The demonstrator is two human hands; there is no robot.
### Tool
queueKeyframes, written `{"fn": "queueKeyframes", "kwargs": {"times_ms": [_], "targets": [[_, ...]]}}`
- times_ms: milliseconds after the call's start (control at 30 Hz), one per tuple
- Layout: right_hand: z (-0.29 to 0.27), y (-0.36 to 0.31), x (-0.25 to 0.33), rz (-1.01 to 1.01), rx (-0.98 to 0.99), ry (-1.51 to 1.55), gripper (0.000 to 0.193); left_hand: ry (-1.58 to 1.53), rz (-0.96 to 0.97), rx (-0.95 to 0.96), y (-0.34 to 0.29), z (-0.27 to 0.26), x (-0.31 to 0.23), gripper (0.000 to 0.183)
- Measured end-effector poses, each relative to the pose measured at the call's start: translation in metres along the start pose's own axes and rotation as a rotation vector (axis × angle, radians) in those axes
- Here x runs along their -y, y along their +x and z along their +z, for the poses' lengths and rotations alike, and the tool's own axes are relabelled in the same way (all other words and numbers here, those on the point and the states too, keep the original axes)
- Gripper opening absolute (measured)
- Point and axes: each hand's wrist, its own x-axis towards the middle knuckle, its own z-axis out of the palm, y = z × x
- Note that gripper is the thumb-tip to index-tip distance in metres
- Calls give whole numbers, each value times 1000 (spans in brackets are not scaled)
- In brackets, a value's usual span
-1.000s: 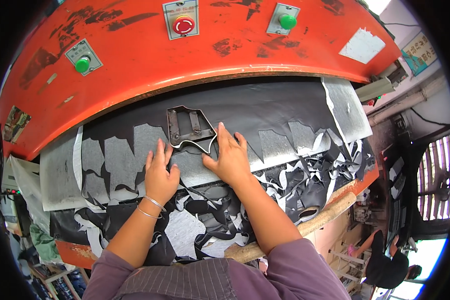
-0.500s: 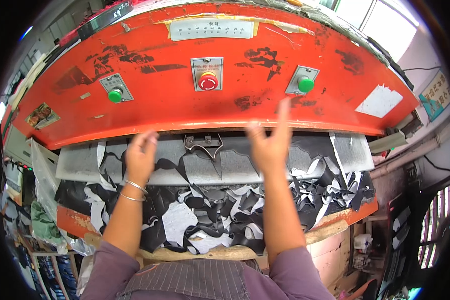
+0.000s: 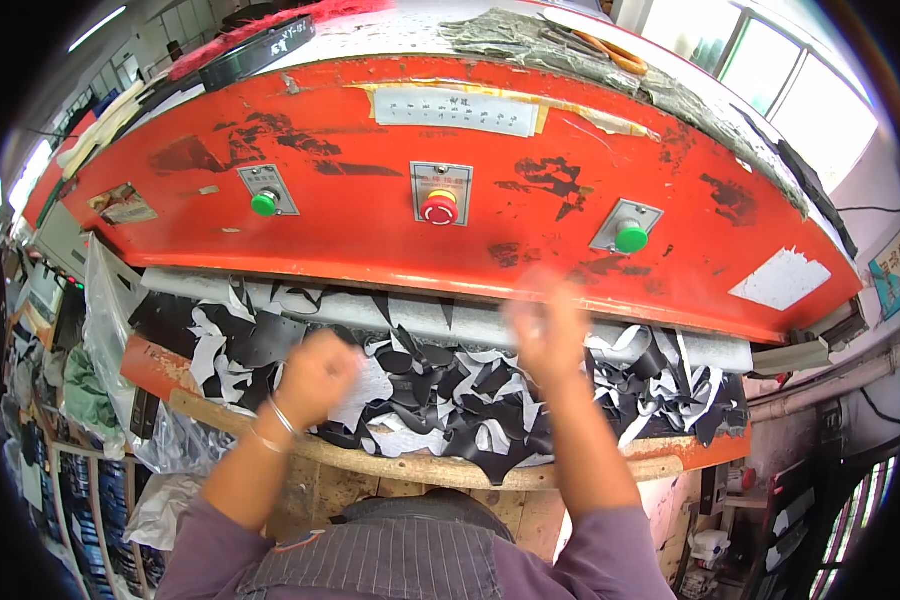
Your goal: Operating a hydraulic press with a metal die to cut specific shapes out of a roll of material.
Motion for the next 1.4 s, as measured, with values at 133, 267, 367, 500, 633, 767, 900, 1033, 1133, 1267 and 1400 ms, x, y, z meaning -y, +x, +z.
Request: {"fn": "queueKeyframes", "kwargs": {"times_ms": [133, 267, 367, 500, 633, 767, 900, 1033, 1133, 1267, 1400], "targets": [[15, -106, 57, -114, 1079, -116, 58, 93, -1, 485, -87, 52, -28, 20], [28, -158, 65, -154, 871, -382, 38, 170, 41, 305, -103, 72, -33, 19], [31, -156, 66, -142, 794, -345, 28, 204, 19, 251, -105, 79, -31, 18], [33, -148, 61, -136, 817, -378, 26, 172, -6, 226, -98, 78, -30, 21], [30, -89, 61, 45, 1269, -331, 33, 175, -76, 482, -72, 61, -27, 21], [60, 3, 18, 180, 861, -318, 50, -5, -143, 890, -36, 40, -7, 30], [116, 68, -50, 236, 738, -695, 78, -567, -339, 828, 8, 33, 8, 28], [148, 94, -76, 141, 685, -621, 72, -808, -549, 435, 51, 40, 34, 33], [143, 93, -72, 268, 658, -424, 51, -887, -658, 199, 67, 48, 51, 60], [108, 56, -45, 327, 666, -32, 56, -910, -581, 135, 74, 56, 64, 97], [83, 15, -37, 615, 973, 343, 47, -501, -138, 299, 76, 71, 62, 105]]}}
